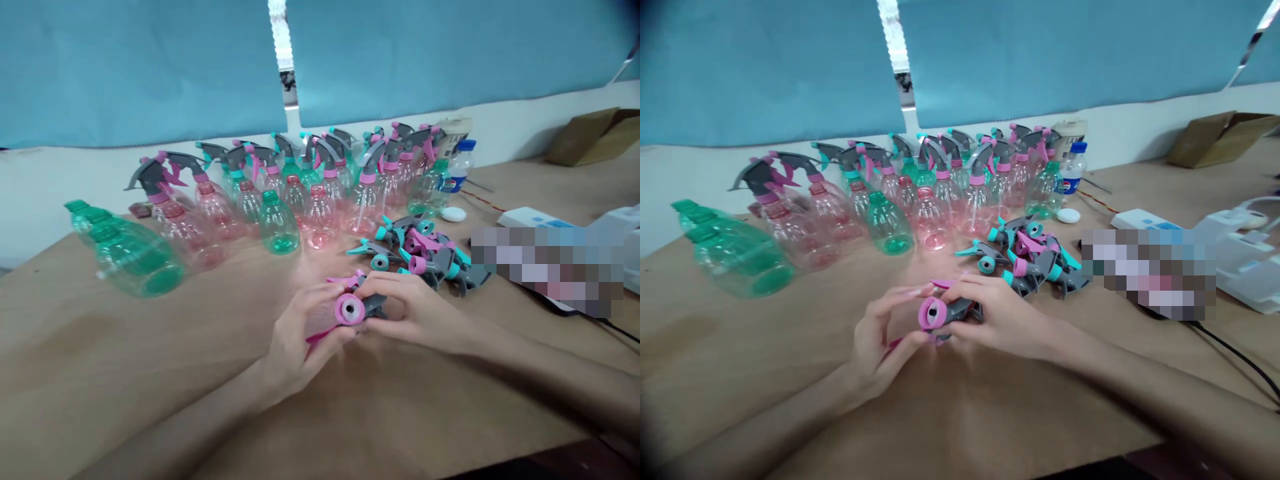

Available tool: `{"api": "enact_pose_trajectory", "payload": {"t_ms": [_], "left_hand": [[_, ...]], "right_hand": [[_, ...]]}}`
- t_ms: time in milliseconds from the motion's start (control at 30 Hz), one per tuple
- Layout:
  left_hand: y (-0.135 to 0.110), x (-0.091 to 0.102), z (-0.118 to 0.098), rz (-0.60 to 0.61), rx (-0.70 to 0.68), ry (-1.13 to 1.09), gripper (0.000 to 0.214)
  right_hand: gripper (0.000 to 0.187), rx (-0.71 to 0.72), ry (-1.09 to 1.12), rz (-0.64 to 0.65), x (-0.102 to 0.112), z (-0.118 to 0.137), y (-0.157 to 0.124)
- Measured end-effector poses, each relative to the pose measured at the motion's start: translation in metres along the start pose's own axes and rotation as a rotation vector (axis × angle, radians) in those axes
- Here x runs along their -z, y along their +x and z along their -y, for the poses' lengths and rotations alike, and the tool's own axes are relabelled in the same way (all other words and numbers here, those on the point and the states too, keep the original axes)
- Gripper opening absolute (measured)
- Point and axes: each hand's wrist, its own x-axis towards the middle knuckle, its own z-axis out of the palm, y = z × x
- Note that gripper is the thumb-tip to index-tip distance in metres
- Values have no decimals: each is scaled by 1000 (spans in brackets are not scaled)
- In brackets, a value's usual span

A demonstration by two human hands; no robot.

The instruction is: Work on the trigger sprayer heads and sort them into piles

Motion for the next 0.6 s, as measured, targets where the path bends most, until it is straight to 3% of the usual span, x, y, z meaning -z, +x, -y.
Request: {"api": "enact_pose_trajectory", "payload": {"t_ms": [133, 233, 333, 467, 600], "left_hand": [[7, 3, 6, -50, 237, 44, 26], [14, -3, 7, 61, 281, 236, 21], [18, -13, 6, 118, 312, 337, 40], [18, -24, 8, 152, 258, 371, 76], [18, -25, 10, 224, 153, 265, 59]], "right_hand": [[18, -210, 161, -130, 16, -2, 4], [27, -445, 287, -277, 26, -12, 5], [33, -606, 380, -308, 34, -20, 6], [37, -642, 517, -379, 40, -23, 9], [40, -709, 669, -329, 34, -25, 12]]}}
